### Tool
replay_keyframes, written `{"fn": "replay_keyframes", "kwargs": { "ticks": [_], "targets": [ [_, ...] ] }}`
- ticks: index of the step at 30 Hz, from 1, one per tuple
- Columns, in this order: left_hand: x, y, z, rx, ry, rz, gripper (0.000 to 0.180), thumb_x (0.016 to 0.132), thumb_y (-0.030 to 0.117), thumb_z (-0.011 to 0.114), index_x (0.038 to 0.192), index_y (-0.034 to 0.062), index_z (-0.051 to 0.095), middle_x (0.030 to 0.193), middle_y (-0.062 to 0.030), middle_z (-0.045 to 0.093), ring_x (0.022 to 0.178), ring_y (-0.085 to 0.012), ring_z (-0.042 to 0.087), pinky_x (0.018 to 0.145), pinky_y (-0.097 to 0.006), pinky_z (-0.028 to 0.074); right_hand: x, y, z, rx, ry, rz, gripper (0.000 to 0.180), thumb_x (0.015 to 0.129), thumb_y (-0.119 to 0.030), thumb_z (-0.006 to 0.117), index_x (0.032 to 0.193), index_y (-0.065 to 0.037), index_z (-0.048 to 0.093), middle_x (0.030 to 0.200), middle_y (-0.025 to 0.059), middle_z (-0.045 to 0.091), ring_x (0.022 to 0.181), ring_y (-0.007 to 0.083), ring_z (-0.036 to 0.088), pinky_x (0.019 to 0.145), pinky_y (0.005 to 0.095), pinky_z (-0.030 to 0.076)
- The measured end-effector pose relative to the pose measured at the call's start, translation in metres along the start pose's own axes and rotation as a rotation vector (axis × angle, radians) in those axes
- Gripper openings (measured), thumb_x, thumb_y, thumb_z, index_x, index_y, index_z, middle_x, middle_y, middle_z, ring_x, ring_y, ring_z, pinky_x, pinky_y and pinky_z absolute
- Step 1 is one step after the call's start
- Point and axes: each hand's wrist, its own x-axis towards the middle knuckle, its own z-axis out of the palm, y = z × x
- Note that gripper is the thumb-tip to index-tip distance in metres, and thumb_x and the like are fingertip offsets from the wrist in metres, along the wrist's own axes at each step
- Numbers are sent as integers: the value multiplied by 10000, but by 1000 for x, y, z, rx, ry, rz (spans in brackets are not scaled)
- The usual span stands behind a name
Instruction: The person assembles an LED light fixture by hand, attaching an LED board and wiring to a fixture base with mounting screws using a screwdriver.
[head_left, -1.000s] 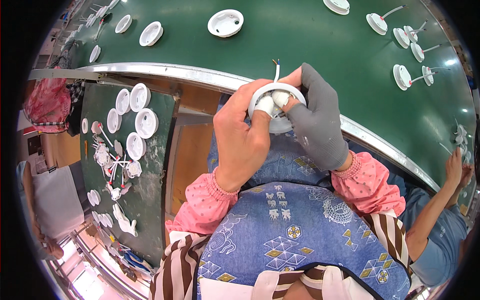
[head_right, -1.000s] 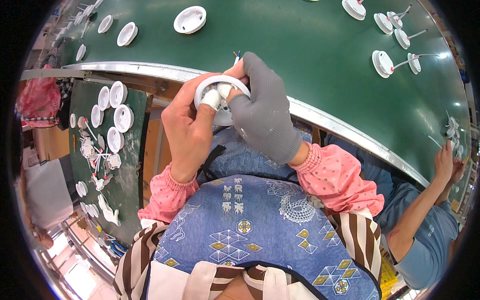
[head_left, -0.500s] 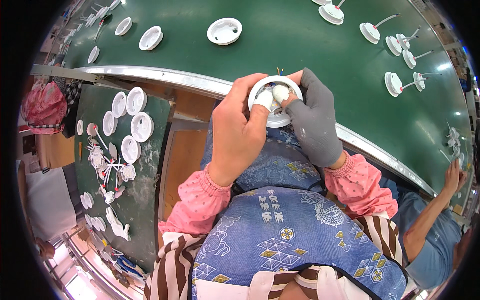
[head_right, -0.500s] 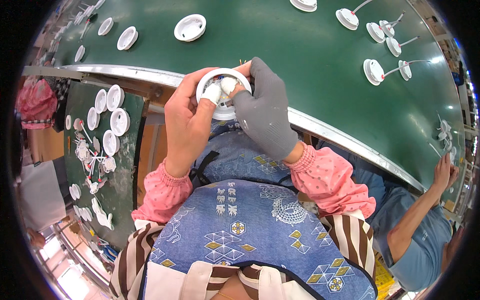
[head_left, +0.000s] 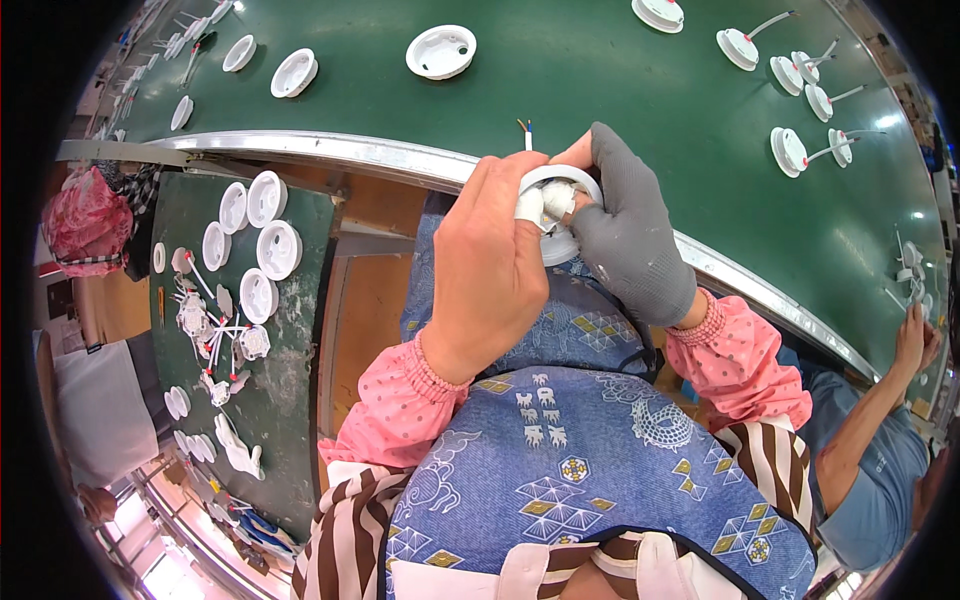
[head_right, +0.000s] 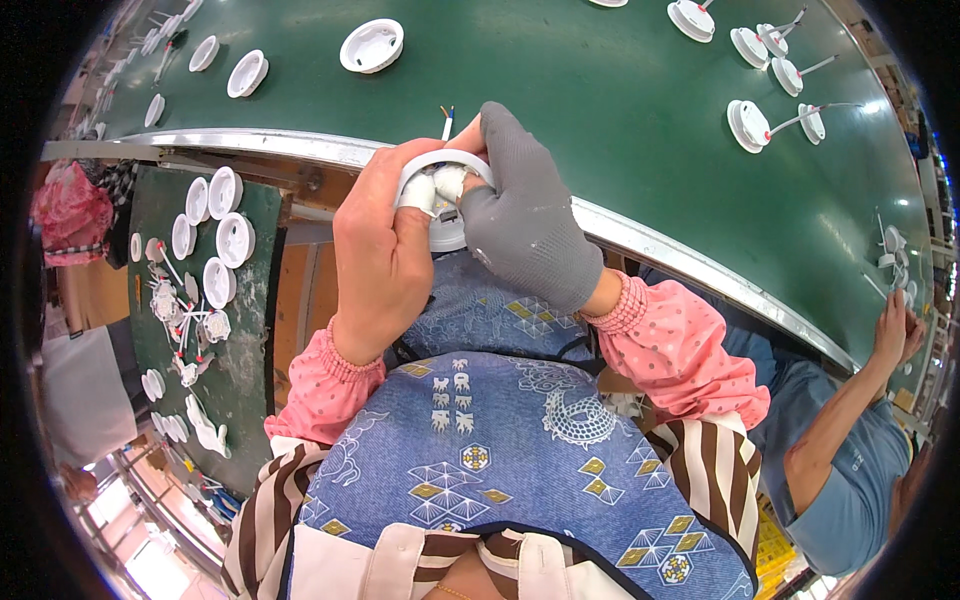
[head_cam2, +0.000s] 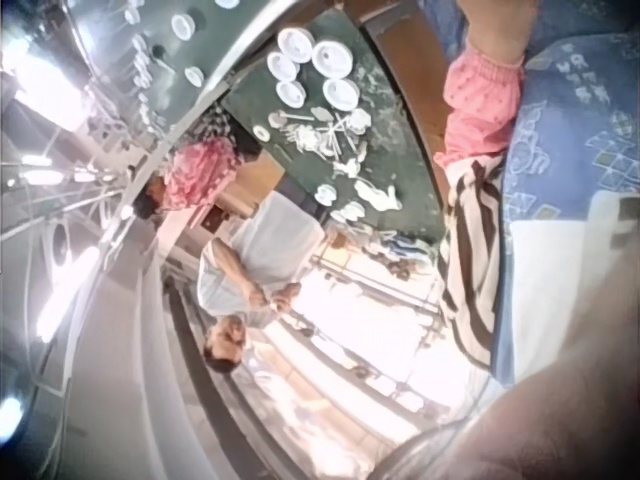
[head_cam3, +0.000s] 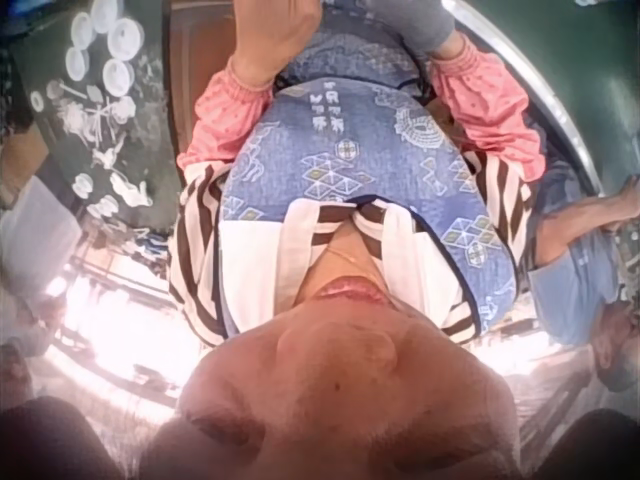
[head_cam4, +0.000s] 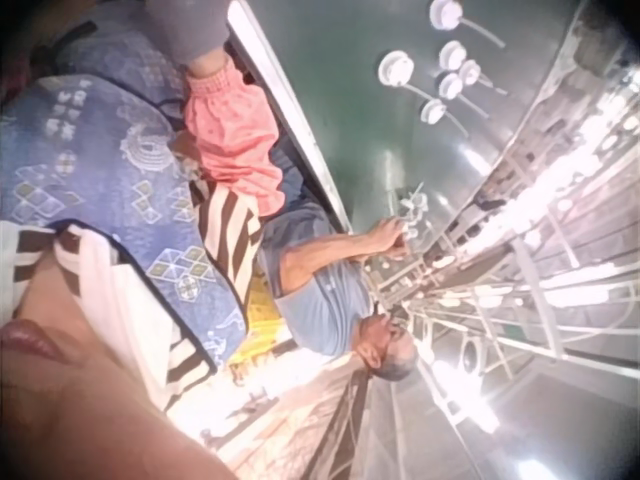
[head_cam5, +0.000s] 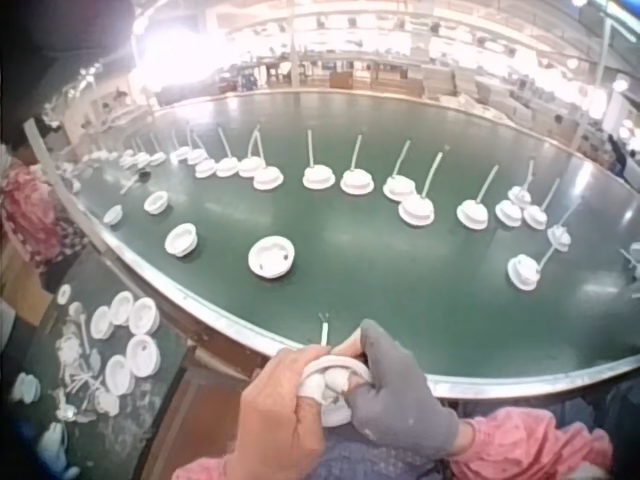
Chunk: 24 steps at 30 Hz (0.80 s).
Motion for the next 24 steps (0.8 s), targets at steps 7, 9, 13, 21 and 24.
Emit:
{"fn": "replay_keyframes", "kwargs": {
  "ticks": [7, 9, 13, 21, 24],
  "targets": [
    [6, -13, 4, -24, -35, 43, 361, 887, -36, 476, 1220, -42, 614, 1083, -172, 678, 977, -267, 672, 871, -350, 513, 4, -3, -1, 49, 41, 45, 120, 870, 2, 593, 990, 13, 588, 873, 149, 665, 802, 232, 670, 737, 348, 524],
    [7, -17, 10, -316, 36, -173, 350, 906, -19, 507, 1238, -58, 608, 1103, -140, 685, 965, -178, 660, 842, -311, 520, 6, -2, 0, 83, 58, 82, 119, 873, -1, 597, 991, 20, 598, 877, 137, 673, 804, 199, 667, 740, 332, 528],
    [10, -13, 16, -308, 107, -250, 294, 890, -1, 546, 1165, -53, 634, 986, -170, 715, 853, -236, 697, 772, -338, 542, 9, 1, -3, 169, 93, 142, 152, 884, -1, 609, 1031, 37, 620, 918, 122, 696, 852, 147, 665, 765, 301, 535],
    [12, -16, 18, -170, 105, -174, 262, 900, 33, 523, 1111, -52, 654, 971, -210, 707, 853, -307, 704, 780, -384, 544, 10, -1, -8, 239, -1, 114, 199, 890, 1, 607, 1084, 39, 623, 947, 103, 698, 884, 138, 664, 806, 284, 532],
    [11, -17, 15, -62, 112, -90, 253, 899, 19, 518, 1112, -46, 639, 992, -221, 685, 882, -368, 688, 798, -423, 535, 11, -9, -13, 214, -75, 132, 212, 878, 13, 608, 1088, 37, 623, 944, 97, 695, 890, 136, 664, 815, 285, 533]
  ]
}}
